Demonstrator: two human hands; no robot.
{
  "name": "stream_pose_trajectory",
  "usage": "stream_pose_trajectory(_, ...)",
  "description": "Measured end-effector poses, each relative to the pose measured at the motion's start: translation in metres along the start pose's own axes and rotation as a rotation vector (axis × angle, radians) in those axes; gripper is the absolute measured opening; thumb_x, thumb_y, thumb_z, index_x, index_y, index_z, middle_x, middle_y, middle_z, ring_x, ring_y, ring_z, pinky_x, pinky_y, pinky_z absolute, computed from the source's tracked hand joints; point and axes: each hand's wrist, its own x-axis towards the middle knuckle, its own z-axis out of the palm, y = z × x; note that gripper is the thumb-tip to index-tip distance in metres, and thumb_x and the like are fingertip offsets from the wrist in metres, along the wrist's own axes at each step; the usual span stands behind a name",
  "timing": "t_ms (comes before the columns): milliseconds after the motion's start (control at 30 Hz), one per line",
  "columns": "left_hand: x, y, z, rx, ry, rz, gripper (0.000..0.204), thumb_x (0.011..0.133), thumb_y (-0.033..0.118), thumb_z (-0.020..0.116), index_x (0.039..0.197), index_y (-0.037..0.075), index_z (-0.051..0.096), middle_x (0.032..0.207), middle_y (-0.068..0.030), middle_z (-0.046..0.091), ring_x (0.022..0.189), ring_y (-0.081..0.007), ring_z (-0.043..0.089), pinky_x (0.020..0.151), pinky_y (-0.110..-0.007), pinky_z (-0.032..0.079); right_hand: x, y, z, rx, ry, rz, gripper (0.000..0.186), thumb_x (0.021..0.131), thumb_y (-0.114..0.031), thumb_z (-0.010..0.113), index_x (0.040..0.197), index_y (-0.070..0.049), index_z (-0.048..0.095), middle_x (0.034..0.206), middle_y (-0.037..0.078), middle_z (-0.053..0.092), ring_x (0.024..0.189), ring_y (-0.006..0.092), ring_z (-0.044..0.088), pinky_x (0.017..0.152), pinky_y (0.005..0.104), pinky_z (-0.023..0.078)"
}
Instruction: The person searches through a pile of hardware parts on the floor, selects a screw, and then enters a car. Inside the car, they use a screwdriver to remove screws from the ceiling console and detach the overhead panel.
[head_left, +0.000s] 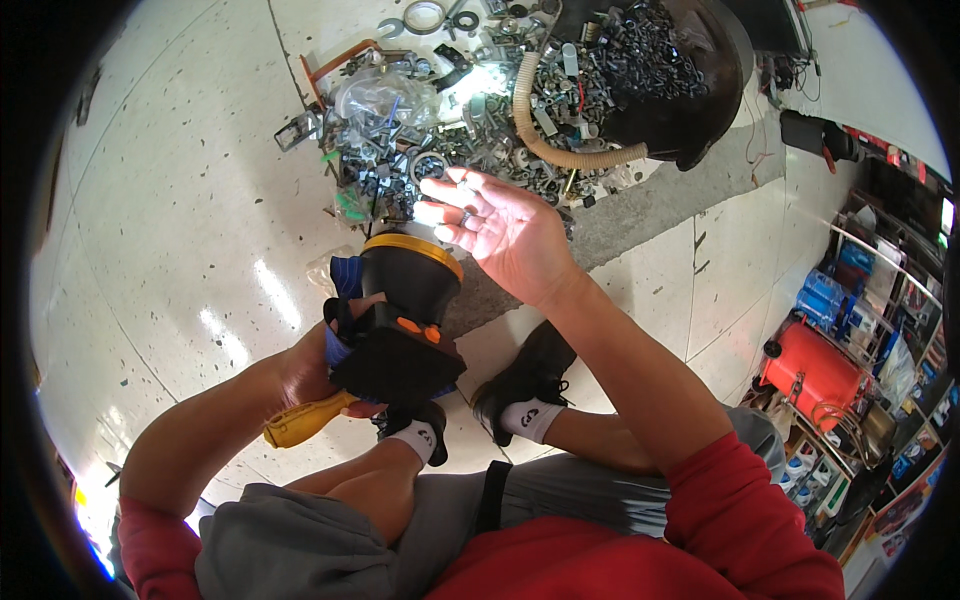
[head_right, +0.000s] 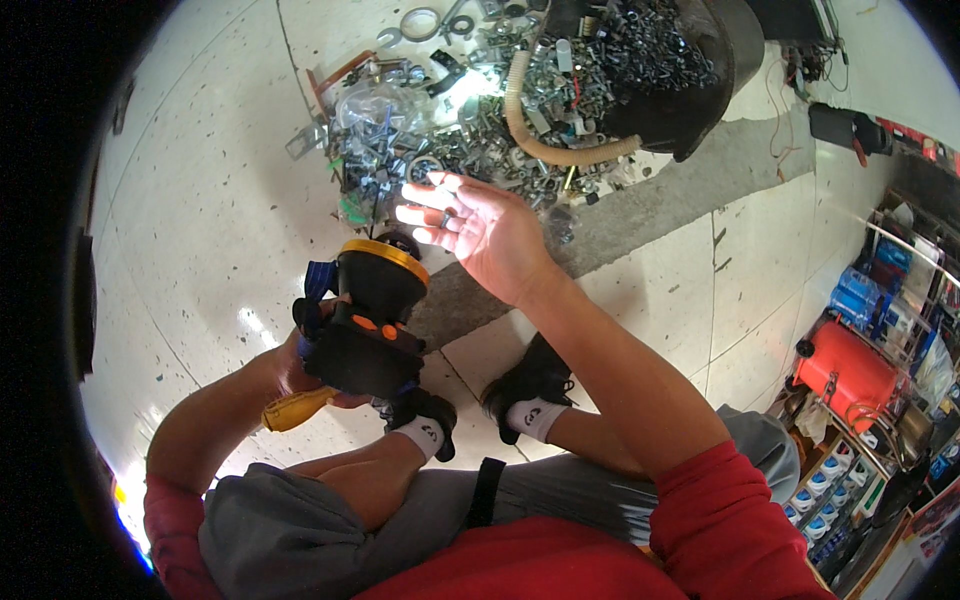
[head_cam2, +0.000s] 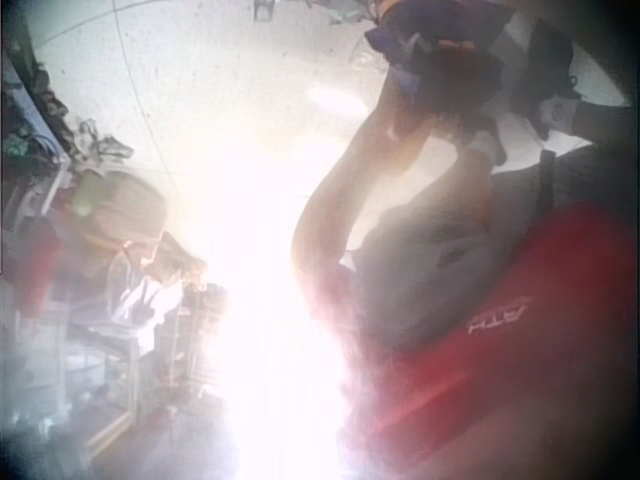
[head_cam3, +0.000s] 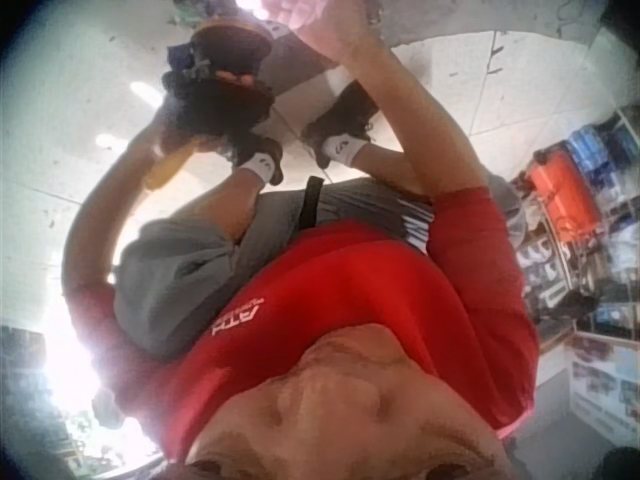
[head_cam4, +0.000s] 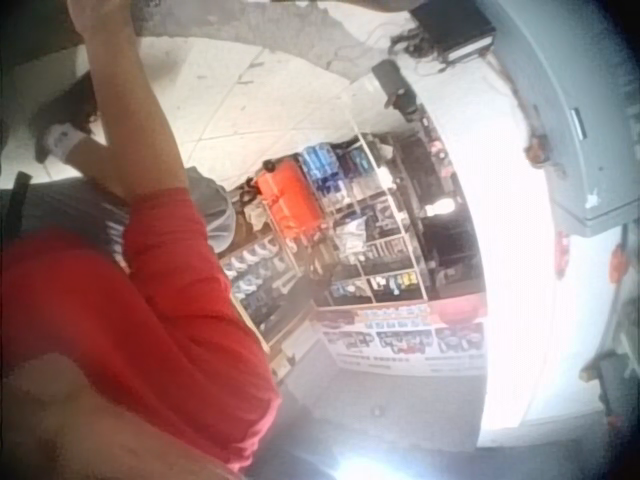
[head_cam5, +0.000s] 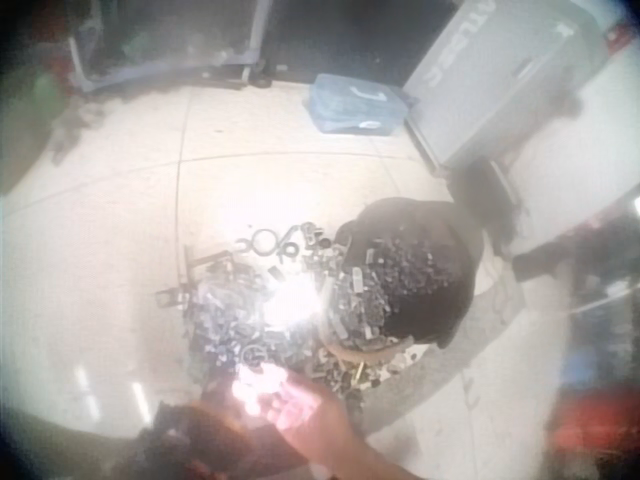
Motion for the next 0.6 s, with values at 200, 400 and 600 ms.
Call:
stream_pose_trajectory(200, 0.001, -0.004, 0.009, 0.223, 0.194, -0.056, 0.067, 0.091, 0.063, 0.052, 0.129, 0.009, 0.061, 0.102, -0.0074, 0.072, 0.072, -0.012, 0.067, 0.046, -0.025, 0.043, 0.004, 0.004, -0.004, 0.104, -0.053, -0.035, 0.042, 0.1, -0.024, 0.05, 0.129, 0.008, 0.047, 0.141, 0.032, 0.047, 0.129, 0.041, 0.05, 0.113, 0.0516, 0.036)
stream_pose_trajectory(400, 0.001, -0.007, 0.007, 0.256, 0.159, -0.123, 0.066, 0.092, 0.063, 0.051, 0.125, 0.008, 0.062, 0.091, -0.0054, 0.071, 0.061, -0.0102, 0.062, 0.042, -0.024, 0.039, 0.007, 0.007, -0.009, 0.189, -0.007, -0.026, 0.039, 0.098, -0.02, 0.055, 0.126, 0.007, 0.049, 0.139, 0.031, 0.049, 0.126, 0.0427, 0.053, 0.111, 0.0529, 0.039)
stream_pose_trajectory(600, 0.001, -0.008, 0.011, 0.211, 0.207, -0.09, 0.062, 0.09, 0.058, 0.057, 0.127, 0.008, 0.061, 0.09, -0.0075, 0.071, 0.062, -0.013, 0.064, 0.045, -0.025, 0.043, 0.004, 0.018, -0.028, 0.114, 0.107, -0.145, 0.024, 0.095, -0.012, 0.06, 0.113, 0.003, 0.064, 0.11, 0.017, 0.069, 0.107, 0.0293, 0.066, 0.094, 0.0418, 0.053)
